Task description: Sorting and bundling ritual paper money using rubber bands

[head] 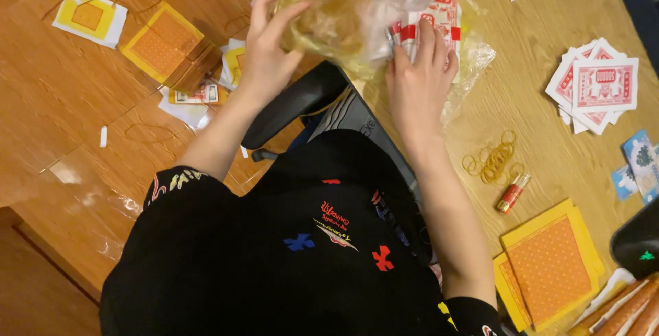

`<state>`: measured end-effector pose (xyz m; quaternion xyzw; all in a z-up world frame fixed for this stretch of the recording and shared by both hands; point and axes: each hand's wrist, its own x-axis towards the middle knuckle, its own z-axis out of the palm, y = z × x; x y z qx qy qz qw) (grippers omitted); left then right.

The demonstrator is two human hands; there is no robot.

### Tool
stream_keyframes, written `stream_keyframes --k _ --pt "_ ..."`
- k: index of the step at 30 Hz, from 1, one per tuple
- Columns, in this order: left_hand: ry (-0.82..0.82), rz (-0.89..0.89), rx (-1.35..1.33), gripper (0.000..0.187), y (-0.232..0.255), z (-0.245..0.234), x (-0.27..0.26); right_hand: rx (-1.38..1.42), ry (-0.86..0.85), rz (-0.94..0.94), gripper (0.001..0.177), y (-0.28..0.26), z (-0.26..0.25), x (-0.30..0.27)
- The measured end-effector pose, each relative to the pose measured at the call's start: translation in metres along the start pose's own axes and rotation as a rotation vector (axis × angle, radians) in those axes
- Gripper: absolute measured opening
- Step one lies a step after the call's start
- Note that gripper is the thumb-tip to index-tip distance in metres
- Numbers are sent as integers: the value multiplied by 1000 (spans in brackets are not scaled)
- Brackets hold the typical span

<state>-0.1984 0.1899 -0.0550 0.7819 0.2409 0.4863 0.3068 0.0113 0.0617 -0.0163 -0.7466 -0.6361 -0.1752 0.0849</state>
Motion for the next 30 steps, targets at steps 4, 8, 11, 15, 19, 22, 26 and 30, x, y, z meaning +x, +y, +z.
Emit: stream_keyframes --k 4,8,11,15,19,22,26,30 --pt "-106 27 82 68 -13 16 20 -166 32 17 14 0 19 3" --pt "-429 -131 581 83 29 4 17 -79 -71 86 12 -1 24 3" --pt "-334 -66 614 90 65 11 0 23 -141 165 39 -3 8 8" --pt "-376 151 -361 26 107 36 3 241 -290 375 75 16 -5 2" --pt "-415 254 -228 19 55 90 8 312 -311 489 89 42 2 2" --pt "-521 218 94 31 52 96 12 316 -322 412 81 58 13 -3" --pt "-403 461 463 11 62 111 16 519 -247 383 73 81 7 0" --pt "-401 396 582 16 57 124 12 743 -172 365 63 86 -9 7"
